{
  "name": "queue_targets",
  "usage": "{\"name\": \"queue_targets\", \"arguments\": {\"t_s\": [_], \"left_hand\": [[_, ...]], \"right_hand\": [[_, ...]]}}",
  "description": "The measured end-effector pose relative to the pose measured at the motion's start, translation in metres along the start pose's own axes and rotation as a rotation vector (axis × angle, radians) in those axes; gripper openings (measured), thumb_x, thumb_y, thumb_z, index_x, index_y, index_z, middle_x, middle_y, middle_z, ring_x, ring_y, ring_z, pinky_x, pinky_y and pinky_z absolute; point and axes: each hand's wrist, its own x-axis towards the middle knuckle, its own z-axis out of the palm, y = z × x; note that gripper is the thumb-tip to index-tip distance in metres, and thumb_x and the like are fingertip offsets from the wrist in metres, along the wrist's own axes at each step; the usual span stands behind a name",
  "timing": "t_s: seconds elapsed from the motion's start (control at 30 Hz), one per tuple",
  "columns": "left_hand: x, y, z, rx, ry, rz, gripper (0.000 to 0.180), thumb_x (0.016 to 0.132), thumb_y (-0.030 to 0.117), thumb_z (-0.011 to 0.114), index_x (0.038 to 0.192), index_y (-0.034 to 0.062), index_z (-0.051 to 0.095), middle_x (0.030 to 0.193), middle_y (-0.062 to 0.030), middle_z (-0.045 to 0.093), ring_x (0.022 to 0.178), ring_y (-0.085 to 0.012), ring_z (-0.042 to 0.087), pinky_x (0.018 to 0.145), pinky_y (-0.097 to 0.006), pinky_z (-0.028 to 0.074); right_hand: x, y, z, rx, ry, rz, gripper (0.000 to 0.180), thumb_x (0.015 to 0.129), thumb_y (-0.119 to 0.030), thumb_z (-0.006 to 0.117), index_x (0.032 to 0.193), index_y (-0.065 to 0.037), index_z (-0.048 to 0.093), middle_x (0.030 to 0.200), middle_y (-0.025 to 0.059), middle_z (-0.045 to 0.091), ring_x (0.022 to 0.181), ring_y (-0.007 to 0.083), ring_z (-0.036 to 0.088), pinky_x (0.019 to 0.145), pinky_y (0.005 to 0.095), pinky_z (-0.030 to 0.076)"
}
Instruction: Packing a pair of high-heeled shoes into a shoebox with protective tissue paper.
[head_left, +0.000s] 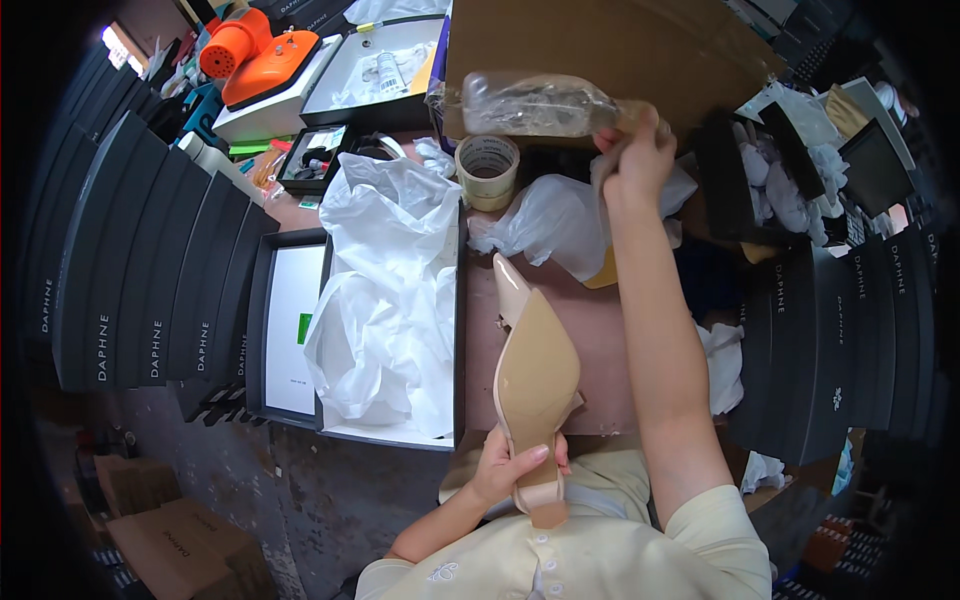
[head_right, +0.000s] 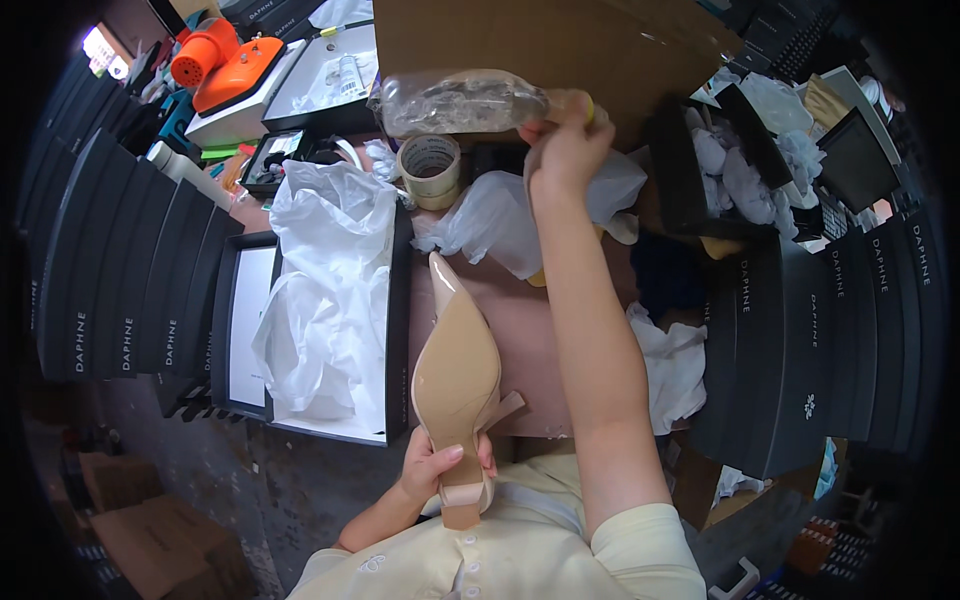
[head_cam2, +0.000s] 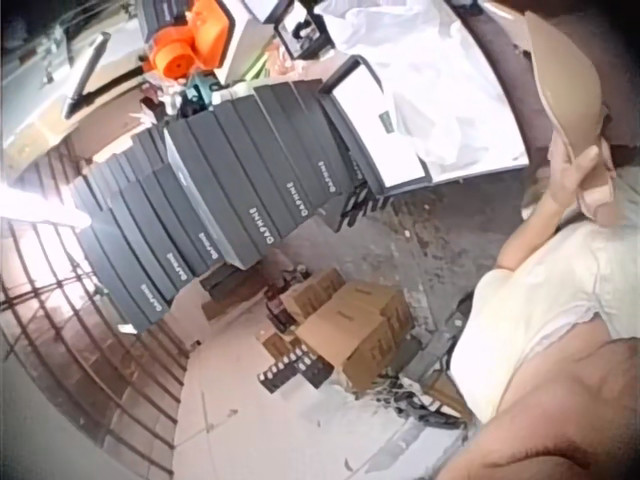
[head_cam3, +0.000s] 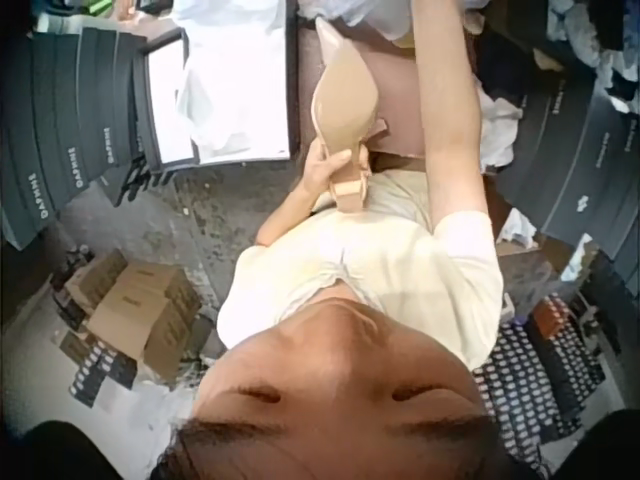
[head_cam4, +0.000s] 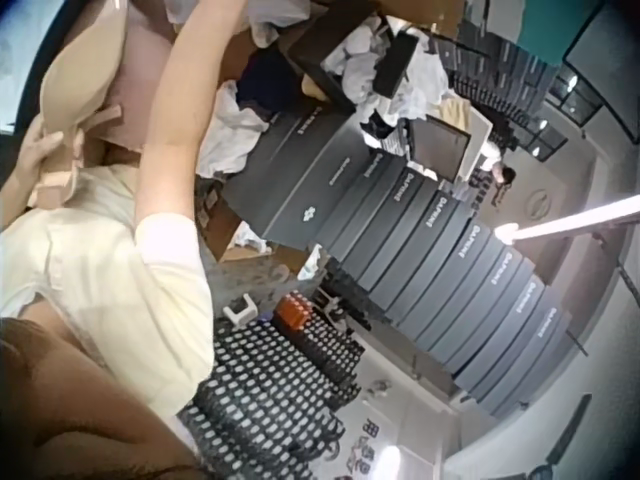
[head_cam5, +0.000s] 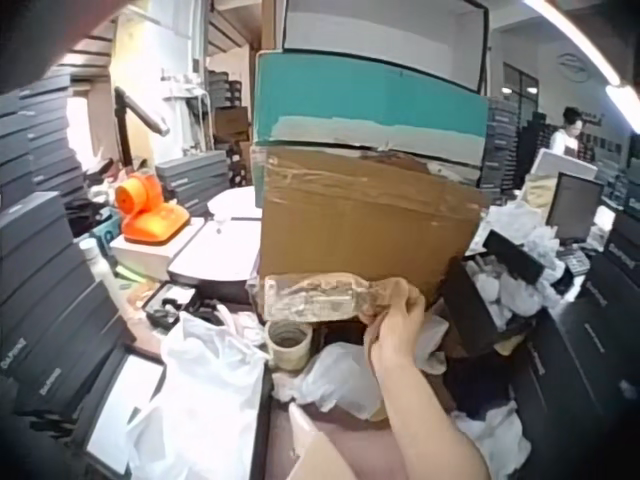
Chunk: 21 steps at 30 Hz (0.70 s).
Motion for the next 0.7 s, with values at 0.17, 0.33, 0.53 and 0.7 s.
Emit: {"name": "queue_targets", "arguments": {"t_s": [0.17, 0.33, 0.53, 0.7], "left_hand": [[0.007, -0.016, 0.017, -0.121, 0.075, -0.284, 0.027, 0.091, 0.019, 0.047, 0.106, -0.0032, 0.045, 0.081, -0.0155, 0.056, 0.073, -0.0231, 0.060, 0.067, -0.033, 0.050], [0.013, -0.031, 0.018, -0.072, 0.029, -0.416, 0.028, 0.096, 0.026, 0.038, 0.105, -0.0003, 0.045, 0.079, -0.0120, 0.056, 0.070, -0.0190, 0.060, 0.066, -0.030, 0.050], [0.024, -0.052, 0.025, 0.076, 0.011, -0.531, 0.029, 0.097, 0.029, 0.039, 0.099, 0.0013, 0.047, 0.076, -0.0086, 0.058, 0.067, -0.0160, 0.060, 0.063, -0.028, 0.050], [0.020, -0.076, 0.022, 0.252, -0.028, -0.484, 0.024, 0.095, 0.023, 0.044, 0.094, 0.0004, 0.051, 0.074, -0.0073, 0.059, 0.066, -0.0137, 0.059, 0.062, -0.027, 0.049]], "right_hand": [[-0.003, 0.040, 0.047, -0.832, -0.336, -1.209, 0.029, 0.087, -0.028, 0.057, 0.101, -0.007, 0.044, 0.084, 0.0135, 0.056, 0.053, 0.0251, 0.059, 0.047, 0.0360, 0.050], [-0.026, 0.066, 0.055, -1.361, -0.712, -1.127, 0.026, 0.087, -0.031, 0.054, 0.096, -0.007, 0.049, 0.080, 0.0123, 0.057, 0.068, 0.0318, 0.063, 0.054, 0.0393, 0.052], [-0.016, -0.041, 0.040, -1.292, -0.547, -1.131, 0.016, 0.083, -0.017, 0.052, 0.078, -0.003, 0.057, 0.073, 0.0142, 0.061, 0.064, 0.0316, 0.062, 0.058, 0.0400, 0.051], [-0.120, -0.214, -0.091, -1.156, -0.293, -0.577, 0.028, 0.087, -0.017, 0.048, 0.097, 0.008, 0.056, 0.081, 0.0089, 0.062, 0.055, 0.0078, 0.050, 0.049, 0.0239, 0.037]]}}
